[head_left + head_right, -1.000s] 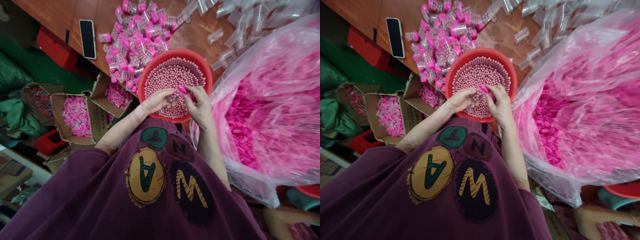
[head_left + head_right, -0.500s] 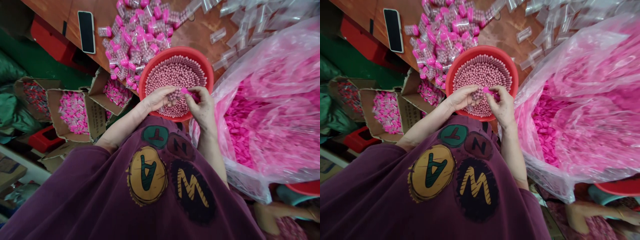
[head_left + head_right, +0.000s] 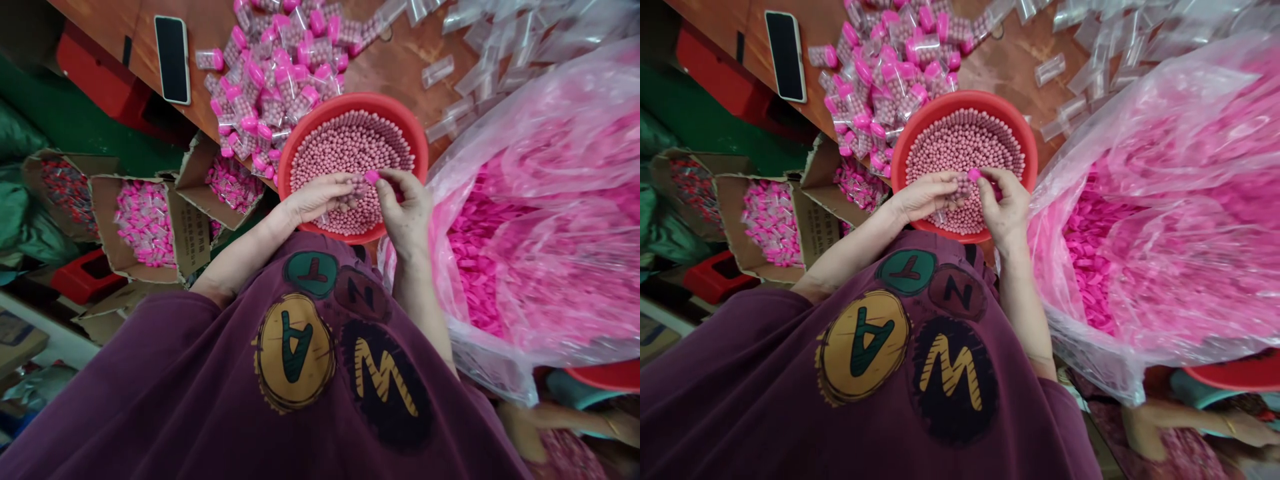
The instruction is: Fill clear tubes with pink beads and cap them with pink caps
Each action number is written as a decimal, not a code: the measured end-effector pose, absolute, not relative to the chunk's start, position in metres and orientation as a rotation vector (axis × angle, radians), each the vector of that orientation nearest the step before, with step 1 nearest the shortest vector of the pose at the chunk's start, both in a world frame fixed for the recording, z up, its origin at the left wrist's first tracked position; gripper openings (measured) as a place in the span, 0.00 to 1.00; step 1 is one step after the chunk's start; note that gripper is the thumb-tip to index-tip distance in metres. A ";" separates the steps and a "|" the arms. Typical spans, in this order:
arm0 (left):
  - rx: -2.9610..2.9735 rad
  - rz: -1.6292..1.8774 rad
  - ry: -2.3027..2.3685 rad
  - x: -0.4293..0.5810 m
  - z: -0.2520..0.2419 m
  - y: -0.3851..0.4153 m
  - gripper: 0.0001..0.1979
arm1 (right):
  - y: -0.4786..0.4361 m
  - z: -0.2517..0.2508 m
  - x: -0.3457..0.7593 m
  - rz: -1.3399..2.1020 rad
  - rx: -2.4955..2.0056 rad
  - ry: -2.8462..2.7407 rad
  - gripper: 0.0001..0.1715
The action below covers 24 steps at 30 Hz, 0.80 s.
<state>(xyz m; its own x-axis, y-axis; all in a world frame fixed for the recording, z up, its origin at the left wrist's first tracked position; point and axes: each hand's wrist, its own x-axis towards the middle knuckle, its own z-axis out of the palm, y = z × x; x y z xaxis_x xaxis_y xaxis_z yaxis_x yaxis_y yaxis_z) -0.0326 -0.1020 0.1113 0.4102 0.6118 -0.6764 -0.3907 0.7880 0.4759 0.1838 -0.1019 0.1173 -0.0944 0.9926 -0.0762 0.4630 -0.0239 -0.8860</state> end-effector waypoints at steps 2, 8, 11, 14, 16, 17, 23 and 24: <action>0.261 0.644 0.965 -0.031 0.111 -0.103 0.15 | -0.103 0.118 0.183 1.082 -1.526 -1.673 0.22; 0.255 0.653 0.969 -0.038 0.107 -0.103 0.12 | -0.102 0.110 0.200 0.990 -1.544 -1.824 0.16; 0.270 0.653 0.966 -0.039 0.104 -0.104 0.12 | -0.103 0.112 0.197 0.965 -1.557 -1.738 0.20; 0.285 0.675 0.956 -0.035 0.101 -0.105 0.13 | -0.104 0.116 0.185 1.017 -1.530 -1.656 0.23; 0.288 0.690 0.955 -0.029 0.100 -0.107 0.12 | -0.104 0.118 0.178 1.039 -1.513 -1.641 0.23; 0.286 0.698 0.958 -0.027 0.100 -0.107 0.11 | -0.104 0.118 0.176 1.042 -1.504 -1.637 0.23; 0.256 0.757 1.009 -0.012 0.110 -0.110 0.12 | -0.107 0.111 0.176 1.012 -1.505 -1.619 0.24; 0.252 0.767 1.018 -0.010 0.112 -0.111 0.12 | -0.108 0.110 0.175 0.995 -1.504 -1.628 0.23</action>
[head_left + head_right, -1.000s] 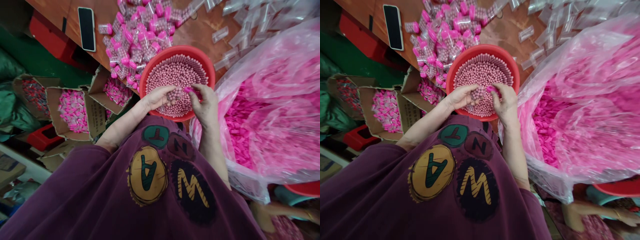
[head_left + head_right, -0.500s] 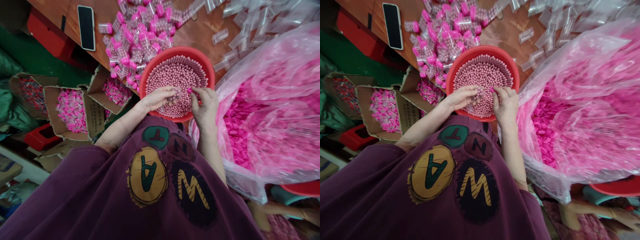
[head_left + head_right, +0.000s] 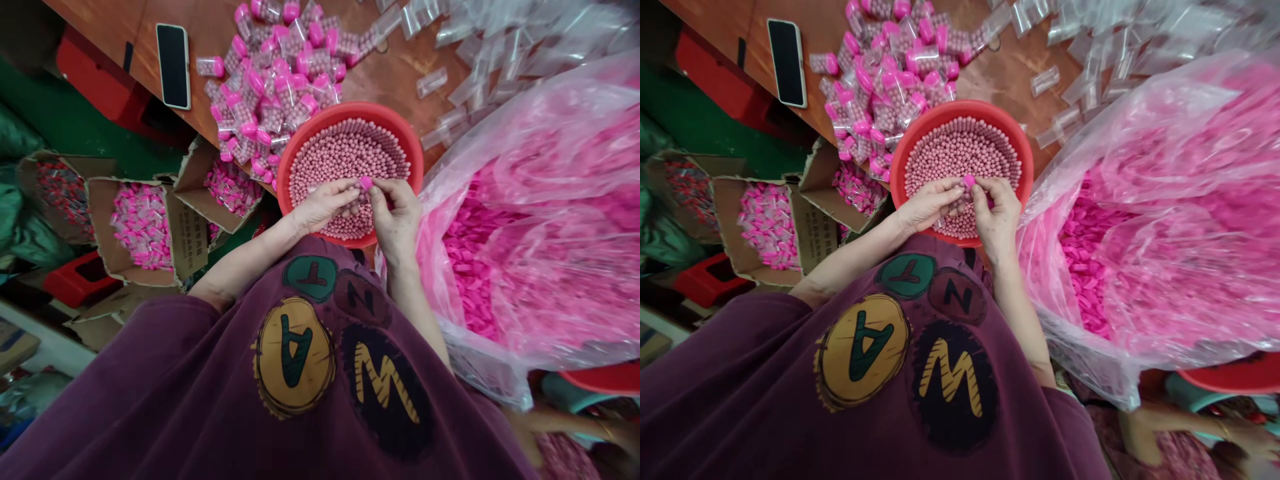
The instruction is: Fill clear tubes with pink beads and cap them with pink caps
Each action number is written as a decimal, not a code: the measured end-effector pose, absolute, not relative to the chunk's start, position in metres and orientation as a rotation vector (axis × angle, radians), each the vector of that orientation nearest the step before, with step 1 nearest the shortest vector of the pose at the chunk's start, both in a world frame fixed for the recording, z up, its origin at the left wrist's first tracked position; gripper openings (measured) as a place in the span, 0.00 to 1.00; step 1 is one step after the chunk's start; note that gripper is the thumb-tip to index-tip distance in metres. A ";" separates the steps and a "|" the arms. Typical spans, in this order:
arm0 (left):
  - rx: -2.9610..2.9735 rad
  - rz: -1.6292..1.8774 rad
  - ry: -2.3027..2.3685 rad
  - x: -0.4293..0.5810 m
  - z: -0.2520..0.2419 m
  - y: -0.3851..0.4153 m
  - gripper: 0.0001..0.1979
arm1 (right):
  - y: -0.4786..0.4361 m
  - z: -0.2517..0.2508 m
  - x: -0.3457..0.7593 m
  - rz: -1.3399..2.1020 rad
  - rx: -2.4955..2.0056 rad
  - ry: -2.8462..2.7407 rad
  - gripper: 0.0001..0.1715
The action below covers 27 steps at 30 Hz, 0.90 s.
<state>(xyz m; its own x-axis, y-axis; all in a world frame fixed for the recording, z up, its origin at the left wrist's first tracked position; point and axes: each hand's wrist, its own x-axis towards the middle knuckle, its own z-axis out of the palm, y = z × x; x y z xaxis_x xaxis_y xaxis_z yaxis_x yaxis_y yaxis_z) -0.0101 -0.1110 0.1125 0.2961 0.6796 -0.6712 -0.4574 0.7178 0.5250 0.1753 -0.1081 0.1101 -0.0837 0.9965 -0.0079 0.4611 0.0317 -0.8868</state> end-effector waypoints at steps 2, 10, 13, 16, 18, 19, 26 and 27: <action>0.247 0.783 1.031 -0.006 0.117 -0.112 0.10 | -0.112 0.111 0.173 0.956 -1.503 -1.661 0.23; 0.224 0.834 1.070 0.005 0.117 -0.124 0.06 | -0.128 0.120 0.174 0.982 -1.460 -1.780 0.20; 0.273 0.814 1.088 0.000 0.115 -0.125 0.09 | -0.129 0.107 0.181 1.051 -1.412 -1.703 0.21; 0.369 0.814 1.111 -0.008 0.113 -0.124 0.13 | -0.128 0.090 0.186 1.079 -1.446 -1.469 0.27; 0.433 0.821 1.137 -0.012 0.110 -0.123 0.15 | -0.127 0.085 0.186 1.121 -1.467 -1.373 0.29; 0.459 0.822 1.148 -0.013 0.109 -0.123 0.16 | -0.127 0.086 0.186 1.148 -1.478 -1.386 0.28; 0.424 0.854 1.167 0.000 0.110 -0.123 0.17 | -0.130 0.116 0.167 0.877 -1.636 -2.003 0.35; 0.406 0.857 1.175 0.003 0.111 -0.124 0.17 | -0.130 0.114 0.164 0.814 -1.679 -2.065 0.38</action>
